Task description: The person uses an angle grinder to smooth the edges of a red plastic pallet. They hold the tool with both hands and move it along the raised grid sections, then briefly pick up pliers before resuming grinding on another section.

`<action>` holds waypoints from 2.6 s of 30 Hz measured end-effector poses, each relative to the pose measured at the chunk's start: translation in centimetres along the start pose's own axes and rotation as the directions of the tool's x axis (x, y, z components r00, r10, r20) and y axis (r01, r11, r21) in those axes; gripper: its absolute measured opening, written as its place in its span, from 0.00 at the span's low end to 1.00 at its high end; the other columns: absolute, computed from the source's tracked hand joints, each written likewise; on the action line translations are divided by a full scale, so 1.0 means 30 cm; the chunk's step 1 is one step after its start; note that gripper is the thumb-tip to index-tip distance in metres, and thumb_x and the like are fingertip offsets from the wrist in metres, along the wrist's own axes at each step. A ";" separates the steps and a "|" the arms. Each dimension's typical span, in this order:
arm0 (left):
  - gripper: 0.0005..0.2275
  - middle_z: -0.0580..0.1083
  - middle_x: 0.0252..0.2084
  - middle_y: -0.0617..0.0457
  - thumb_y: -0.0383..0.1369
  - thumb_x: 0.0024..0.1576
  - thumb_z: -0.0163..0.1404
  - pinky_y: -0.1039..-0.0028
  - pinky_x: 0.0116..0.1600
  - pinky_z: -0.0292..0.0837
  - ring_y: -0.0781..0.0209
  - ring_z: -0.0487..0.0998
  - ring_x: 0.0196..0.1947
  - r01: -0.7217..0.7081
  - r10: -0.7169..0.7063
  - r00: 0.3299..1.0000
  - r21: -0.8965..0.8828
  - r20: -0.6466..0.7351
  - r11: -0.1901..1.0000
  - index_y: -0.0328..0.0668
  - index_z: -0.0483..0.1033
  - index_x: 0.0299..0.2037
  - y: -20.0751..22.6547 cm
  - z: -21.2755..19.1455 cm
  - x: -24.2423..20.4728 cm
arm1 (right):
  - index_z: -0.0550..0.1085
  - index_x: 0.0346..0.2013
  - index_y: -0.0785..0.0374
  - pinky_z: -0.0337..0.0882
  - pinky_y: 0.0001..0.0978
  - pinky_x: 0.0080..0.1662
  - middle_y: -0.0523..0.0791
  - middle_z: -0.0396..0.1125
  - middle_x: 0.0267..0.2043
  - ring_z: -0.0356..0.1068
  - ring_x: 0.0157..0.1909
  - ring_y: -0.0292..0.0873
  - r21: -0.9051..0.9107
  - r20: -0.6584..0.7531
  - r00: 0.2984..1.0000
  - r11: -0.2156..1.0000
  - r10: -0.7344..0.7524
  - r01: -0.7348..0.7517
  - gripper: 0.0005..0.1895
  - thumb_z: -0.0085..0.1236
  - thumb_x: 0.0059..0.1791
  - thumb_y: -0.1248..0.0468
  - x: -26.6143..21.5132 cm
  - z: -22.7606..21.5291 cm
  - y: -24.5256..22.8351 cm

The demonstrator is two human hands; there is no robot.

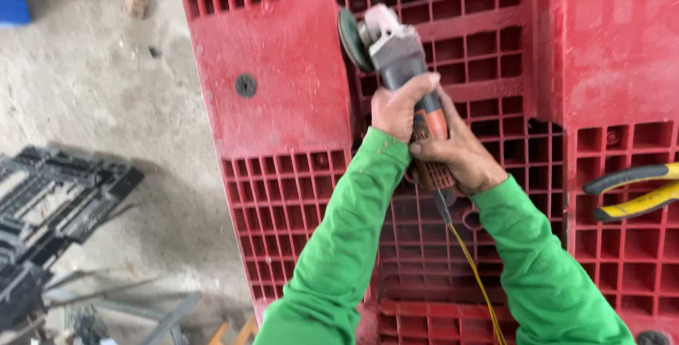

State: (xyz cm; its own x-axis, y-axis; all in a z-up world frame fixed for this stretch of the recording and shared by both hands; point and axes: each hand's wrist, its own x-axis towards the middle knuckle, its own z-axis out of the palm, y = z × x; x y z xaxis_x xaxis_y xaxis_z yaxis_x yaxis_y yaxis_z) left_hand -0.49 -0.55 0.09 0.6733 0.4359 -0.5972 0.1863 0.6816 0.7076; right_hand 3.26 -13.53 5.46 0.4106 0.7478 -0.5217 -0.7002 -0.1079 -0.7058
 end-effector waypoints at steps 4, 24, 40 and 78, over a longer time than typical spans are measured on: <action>0.13 0.76 0.27 0.52 0.38 0.48 0.63 0.70 0.30 0.74 0.63 0.76 0.24 0.058 -0.056 0.996 0.033 -0.064 0.998 0.33 0.79 0.31 -0.020 -0.015 -0.043 | 0.44 0.78 0.55 0.77 0.39 0.43 0.49 0.64 0.54 0.71 0.46 0.45 -0.012 -0.035 0.997 0.998 0.063 -0.063 0.54 0.59 0.41 0.69 -0.033 0.003 0.040; 0.15 0.76 0.23 0.49 0.39 0.46 0.64 0.69 0.27 0.74 0.61 0.77 0.20 0.124 -0.119 0.985 0.031 -0.125 0.992 0.31 0.78 0.24 -0.025 -0.027 -0.038 | 0.42 0.82 0.50 0.76 0.43 0.35 0.51 0.65 0.53 0.71 0.40 0.50 0.071 0.017 0.998 0.995 0.066 -0.067 0.55 0.61 0.45 0.67 -0.044 0.037 0.059; 0.10 0.73 0.29 0.55 0.34 0.52 0.60 0.73 0.34 0.72 0.67 0.74 0.27 0.057 -0.060 0.998 -0.078 -0.036 0.995 0.36 0.76 0.35 -0.142 -0.032 -0.366 | 0.45 0.78 0.50 0.74 0.41 0.43 0.48 0.65 0.51 0.70 0.44 0.47 -0.063 -0.101 0.967 0.969 0.233 -0.240 0.56 0.61 0.38 0.68 -0.317 0.062 0.131; 0.10 0.74 0.28 0.57 0.34 0.52 0.60 0.72 0.34 0.72 0.68 0.73 0.28 -0.048 0.048 0.999 0.005 -0.012 0.999 0.34 0.77 0.34 -0.147 -0.054 -0.574 | 0.41 0.78 0.51 0.78 0.39 0.36 0.51 0.65 0.51 0.71 0.41 0.46 0.036 -0.025 0.991 0.991 0.129 -0.128 0.58 0.61 0.40 0.67 -0.512 0.135 0.218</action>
State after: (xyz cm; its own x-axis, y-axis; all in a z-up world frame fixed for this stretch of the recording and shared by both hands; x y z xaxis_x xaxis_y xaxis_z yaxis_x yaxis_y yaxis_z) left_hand -14.08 -10.10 6.65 0.6728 0.4754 -0.5669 0.1569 0.6571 0.7373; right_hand -9.99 -23.06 10.82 0.3314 0.7112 -0.6199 -0.7673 -0.1792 -0.6157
